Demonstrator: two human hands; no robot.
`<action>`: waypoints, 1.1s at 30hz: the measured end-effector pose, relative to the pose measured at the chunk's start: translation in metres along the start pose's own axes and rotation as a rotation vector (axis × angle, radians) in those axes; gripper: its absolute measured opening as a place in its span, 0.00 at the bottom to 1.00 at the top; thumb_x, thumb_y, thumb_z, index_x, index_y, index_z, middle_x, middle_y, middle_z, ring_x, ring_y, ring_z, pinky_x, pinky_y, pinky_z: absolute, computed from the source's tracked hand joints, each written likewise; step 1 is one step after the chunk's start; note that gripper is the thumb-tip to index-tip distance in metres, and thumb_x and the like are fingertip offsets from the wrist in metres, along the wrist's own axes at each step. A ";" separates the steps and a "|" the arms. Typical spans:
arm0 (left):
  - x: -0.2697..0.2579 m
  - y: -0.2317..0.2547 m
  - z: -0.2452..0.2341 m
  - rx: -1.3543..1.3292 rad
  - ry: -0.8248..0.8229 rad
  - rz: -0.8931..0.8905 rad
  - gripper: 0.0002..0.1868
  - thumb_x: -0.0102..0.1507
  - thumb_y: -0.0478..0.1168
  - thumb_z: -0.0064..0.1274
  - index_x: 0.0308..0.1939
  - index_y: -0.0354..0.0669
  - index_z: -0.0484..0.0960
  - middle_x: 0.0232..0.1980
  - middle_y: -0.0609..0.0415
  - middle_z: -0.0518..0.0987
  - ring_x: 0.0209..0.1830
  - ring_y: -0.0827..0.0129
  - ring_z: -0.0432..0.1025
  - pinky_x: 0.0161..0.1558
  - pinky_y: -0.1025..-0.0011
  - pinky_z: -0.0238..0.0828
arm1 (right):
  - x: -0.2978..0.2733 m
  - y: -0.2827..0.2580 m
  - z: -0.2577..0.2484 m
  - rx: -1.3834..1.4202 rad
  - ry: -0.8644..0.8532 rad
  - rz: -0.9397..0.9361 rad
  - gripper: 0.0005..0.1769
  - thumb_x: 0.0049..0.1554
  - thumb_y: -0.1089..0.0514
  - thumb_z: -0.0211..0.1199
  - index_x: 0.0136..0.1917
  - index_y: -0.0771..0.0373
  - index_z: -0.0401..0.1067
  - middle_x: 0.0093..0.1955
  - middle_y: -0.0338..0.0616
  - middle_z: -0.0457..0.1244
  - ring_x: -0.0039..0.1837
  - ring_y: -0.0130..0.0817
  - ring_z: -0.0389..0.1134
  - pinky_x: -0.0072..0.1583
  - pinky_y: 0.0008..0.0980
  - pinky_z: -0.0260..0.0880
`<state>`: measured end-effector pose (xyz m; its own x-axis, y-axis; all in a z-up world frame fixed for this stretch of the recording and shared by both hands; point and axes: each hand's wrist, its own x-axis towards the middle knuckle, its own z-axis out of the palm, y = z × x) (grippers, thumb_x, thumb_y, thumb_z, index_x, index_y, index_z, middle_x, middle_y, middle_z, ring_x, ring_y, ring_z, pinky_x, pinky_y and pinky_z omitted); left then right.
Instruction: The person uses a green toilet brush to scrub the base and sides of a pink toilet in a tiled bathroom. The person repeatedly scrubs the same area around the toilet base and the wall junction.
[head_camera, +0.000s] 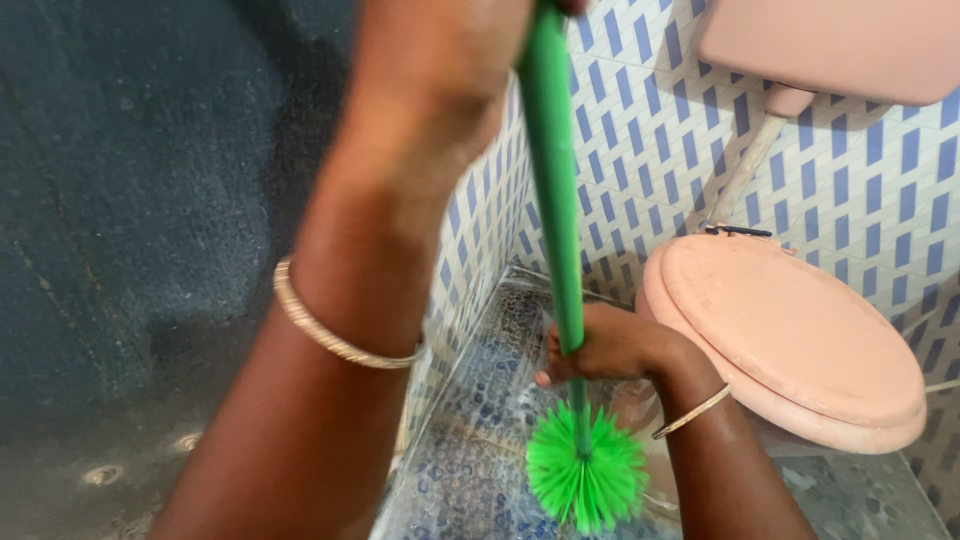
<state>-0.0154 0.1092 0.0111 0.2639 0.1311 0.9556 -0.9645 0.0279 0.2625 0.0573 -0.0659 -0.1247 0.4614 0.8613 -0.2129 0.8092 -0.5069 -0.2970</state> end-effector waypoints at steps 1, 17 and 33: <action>0.000 0.000 0.004 0.005 -0.001 0.000 0.19 0.77 0.41 0.37 0.32 0.41 0.71 0.26 0.60 0.69 0.24 0.74 0.65 0.33 0.72 0.70 | 0.000 0.003 0.002 0.069 -0.043 0.065 0.21 0.49 0.46 0.75 0.36 0.66 0.74 0.33 0.44 0.65 0.37 0.35 0.65 0.42 0.37 0.67; -0.053 -0.061 0.110 0.207 -0.448 -0.117 0.21 0.77 0.48 0.39 0.70 0.45 0.69 0.59 0.49 0.81 0.62 0.62 0.79 0.63 0.62 0.79 | 0.051 0.136 0.070 0.212 0.976 0.090 0.25 0.54 0.50 0.71 0.59 0.67 0.73 0.51 0.51 0.69 0.55 0.44 0.71 0.52 0.42 0.69; -0.049 -0.059 0.098 0.662 -0.428 -0.252 0.20 0.72 0.58 0.34 0.56 0.49 0.66 0.29 0.51 0.78 0.18 0.70 0.71 0.19 0.72 0.73 | 0.028 0.070 0.020 0.850 1.062 -0.361 0.21 0.65 0.53 0.59 0.66 0.65 0.66 0.63 0.40 0.64 0.63 0.30 0.63 0.62 0.32 0.65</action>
<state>0.0289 0.0036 -0.0380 0.5811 -0.1933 0.7906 -0.7069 -0.6012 0.3726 0.1195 -0.0776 -0.1697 0.6382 0.3689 0.6757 0.6523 0.2071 -0.7291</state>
